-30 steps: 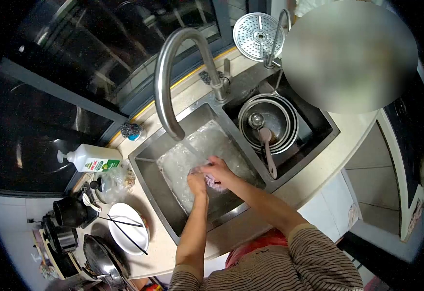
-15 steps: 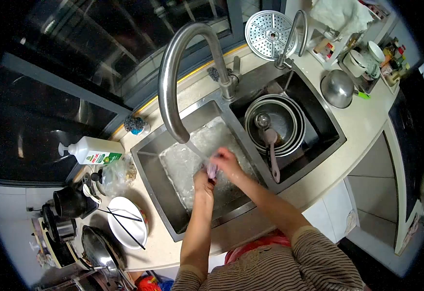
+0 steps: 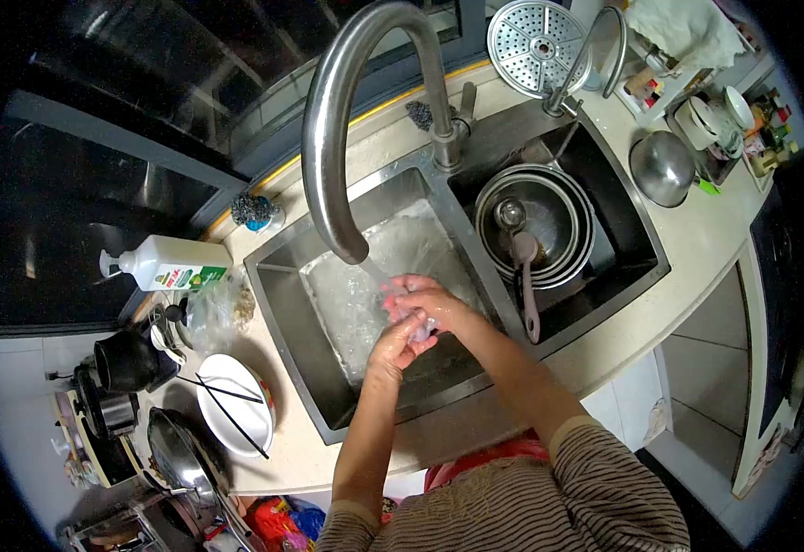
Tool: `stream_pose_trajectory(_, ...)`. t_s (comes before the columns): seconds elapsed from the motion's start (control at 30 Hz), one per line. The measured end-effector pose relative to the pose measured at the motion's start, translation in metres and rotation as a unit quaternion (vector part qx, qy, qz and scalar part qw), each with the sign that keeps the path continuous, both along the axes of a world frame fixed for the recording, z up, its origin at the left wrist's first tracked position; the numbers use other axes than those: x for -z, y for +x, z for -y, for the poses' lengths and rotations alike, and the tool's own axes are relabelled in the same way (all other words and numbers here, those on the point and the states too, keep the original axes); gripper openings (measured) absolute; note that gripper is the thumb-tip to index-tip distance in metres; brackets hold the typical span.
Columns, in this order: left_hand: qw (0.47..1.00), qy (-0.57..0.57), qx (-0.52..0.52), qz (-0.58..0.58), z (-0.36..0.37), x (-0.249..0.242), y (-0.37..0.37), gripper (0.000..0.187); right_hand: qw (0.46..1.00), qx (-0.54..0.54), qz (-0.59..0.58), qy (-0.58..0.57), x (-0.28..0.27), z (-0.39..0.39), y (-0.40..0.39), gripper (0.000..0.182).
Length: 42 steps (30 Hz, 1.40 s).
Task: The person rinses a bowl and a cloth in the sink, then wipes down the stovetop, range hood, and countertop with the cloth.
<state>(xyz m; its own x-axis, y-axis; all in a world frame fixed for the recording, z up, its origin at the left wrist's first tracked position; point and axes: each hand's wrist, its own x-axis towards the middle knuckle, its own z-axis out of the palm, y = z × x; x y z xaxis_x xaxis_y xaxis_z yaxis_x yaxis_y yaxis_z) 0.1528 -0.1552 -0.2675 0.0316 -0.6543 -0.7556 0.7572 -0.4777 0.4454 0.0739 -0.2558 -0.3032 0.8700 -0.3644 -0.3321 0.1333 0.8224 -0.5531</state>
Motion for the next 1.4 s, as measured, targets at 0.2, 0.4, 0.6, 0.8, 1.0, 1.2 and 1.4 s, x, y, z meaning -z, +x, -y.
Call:
stream_pose_trajectory(0.2, 0.975, 0.026, 0.135, 0.173, 0.009, 0.007, -0.009, 0.033, 0.998, -0.04, -0.039, -0.041, 0.027, 0.003, -0.002, 0.026)
stream_pose_trajectory(0.4, 0.794, 0.031, 0.182, 0.579, -0.004, 0.098, -0.026, 0.013, 0.985, 0.058, -0.159, -0.04, 0.053, -0.006, 0.002, 0.018)
stream_pose_trajectory(0.6, 0.723, 0.053, 0.123, 0.678, 0.016, 0.04, -0.022, 0.014, 0.966, 0.212, -0.109, -0.098, 0.019, -0.007, 0.015, 0.014)
stream_pose_trajectory(0.8, 0.75, -0.066, 0.07, 0.654, 0.03, 0.022, -0.018, 0.016, 0.981, 0.126, -0.13, 0.074, 0.041, -0.013, 0.001, 0.024)
stream_pose_trajectory(1.0, 0.774, 0.08, 0.024, 0.628, 0.035, 0.042, -0.007, 0.02, 0.964, 0.105, -0.12, 0.215, 0.024, -0.04, -0.01, 0.018)
stream_pose_trajectory(1.2, 0.715, 0.076, -0.048, 0.694, 0.031, 0.029, -0.05, 0.022, 0.964, 0.189, -0.133, 0.131, 0.045, -0.016, 0.004, 0.013)
stream_pose_trajectory(1.4, 0.68, 0.008, -0.062, 0.73, 0.036, 0.033, -0.025, 0.021, 0.963, 0.194, -0.186, 0.04, 0.004, -0.022, 0.002, 0.01)
